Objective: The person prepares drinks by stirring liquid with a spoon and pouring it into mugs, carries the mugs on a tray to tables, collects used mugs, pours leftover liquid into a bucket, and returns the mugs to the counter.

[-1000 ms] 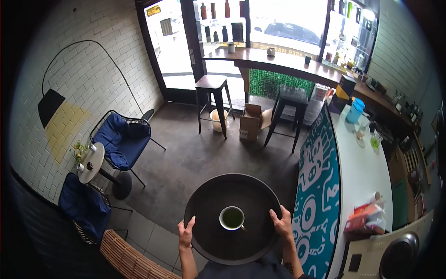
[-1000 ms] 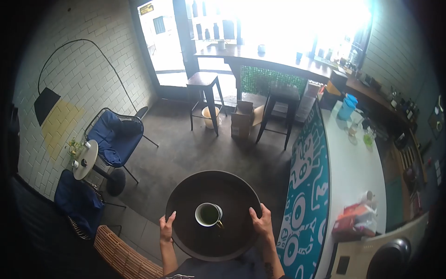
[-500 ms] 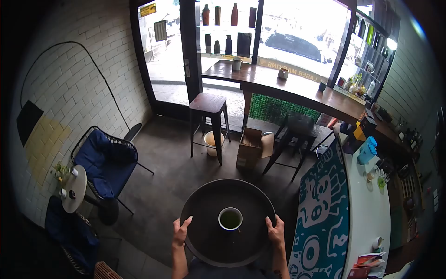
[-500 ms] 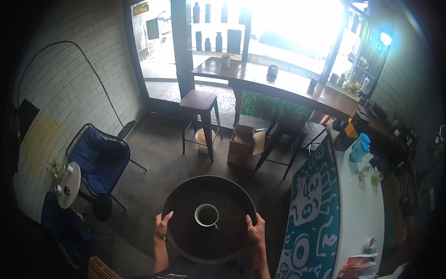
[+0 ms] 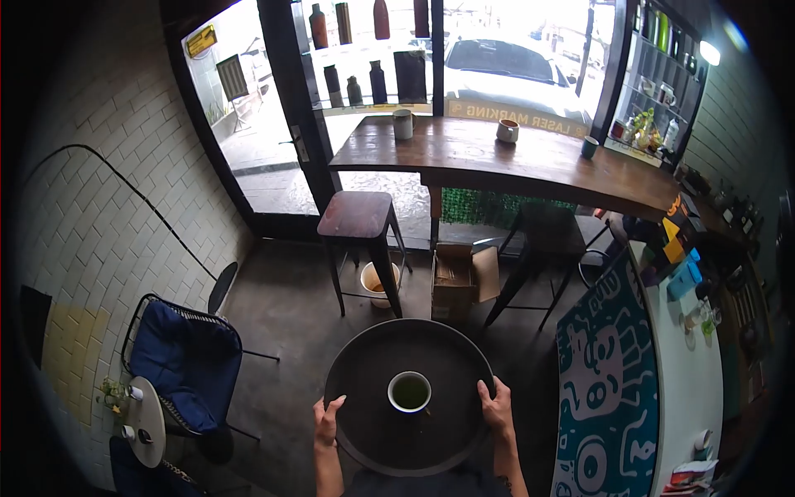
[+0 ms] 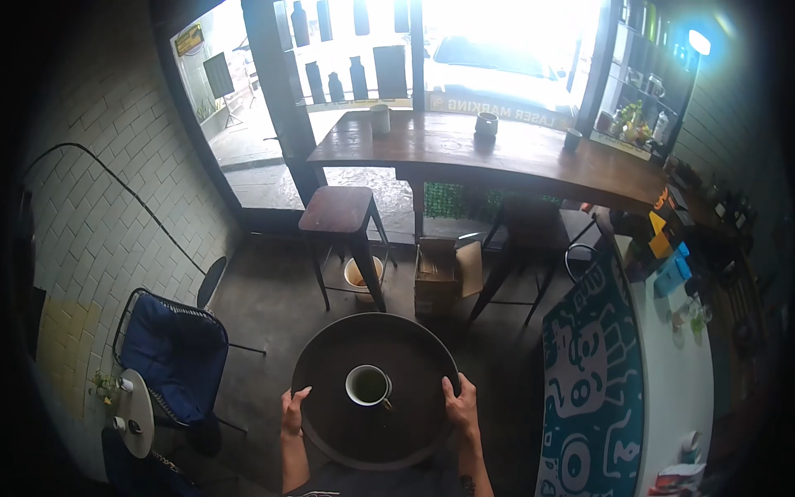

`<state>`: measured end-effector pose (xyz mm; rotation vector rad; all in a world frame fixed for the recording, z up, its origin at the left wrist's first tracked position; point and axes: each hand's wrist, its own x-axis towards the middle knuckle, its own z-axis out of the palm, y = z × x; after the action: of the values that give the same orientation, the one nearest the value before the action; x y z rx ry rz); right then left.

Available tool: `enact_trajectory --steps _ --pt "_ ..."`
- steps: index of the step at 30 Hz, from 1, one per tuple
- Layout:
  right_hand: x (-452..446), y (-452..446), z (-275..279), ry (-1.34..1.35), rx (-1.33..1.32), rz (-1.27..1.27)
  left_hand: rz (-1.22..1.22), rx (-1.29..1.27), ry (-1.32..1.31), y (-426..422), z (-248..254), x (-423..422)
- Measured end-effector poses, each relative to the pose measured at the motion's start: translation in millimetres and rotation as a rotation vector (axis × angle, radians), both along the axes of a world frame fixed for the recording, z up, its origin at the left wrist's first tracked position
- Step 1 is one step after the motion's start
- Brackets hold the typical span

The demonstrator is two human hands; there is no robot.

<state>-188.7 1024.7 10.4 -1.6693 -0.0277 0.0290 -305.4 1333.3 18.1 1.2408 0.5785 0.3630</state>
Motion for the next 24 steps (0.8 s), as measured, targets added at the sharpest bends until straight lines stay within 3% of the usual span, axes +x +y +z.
enact_trajectory --steps 4,7,9,14,16,18,20,24 --pt "84 24 1 -0.004 -0.031 0.034 0.037 -0.017 -0.026 19 -8 71" --pt "149 37 5 0.034 -0.03 0.045 0.254 -0.115 0.0 42 -44 120" --pt "195 45 12 0.004 -0.019 0.063 0.138 -0.6 -0.192 54 -51 157" --pt "302 67 18 -0.062 0.019 0.129 0.305 -0.7 -0.379 51 -45 227" --pt "331 72 32 -0.089 -0.084 0.165 0.357 -0.759 -0.444 51 -50 254" --pt "362 82 35 -0.095 -0.084 0.178 0.344 -0.798 -0.464 63 -44 280" --pt "388 98 41 -0.096 -0.073 0.183 0.155 -0.78 -0.595 80 -27 307" --pt "433 135 66 -0.128 -0.058 0.177 0.152 -0.658 -0.471 110 14 363"
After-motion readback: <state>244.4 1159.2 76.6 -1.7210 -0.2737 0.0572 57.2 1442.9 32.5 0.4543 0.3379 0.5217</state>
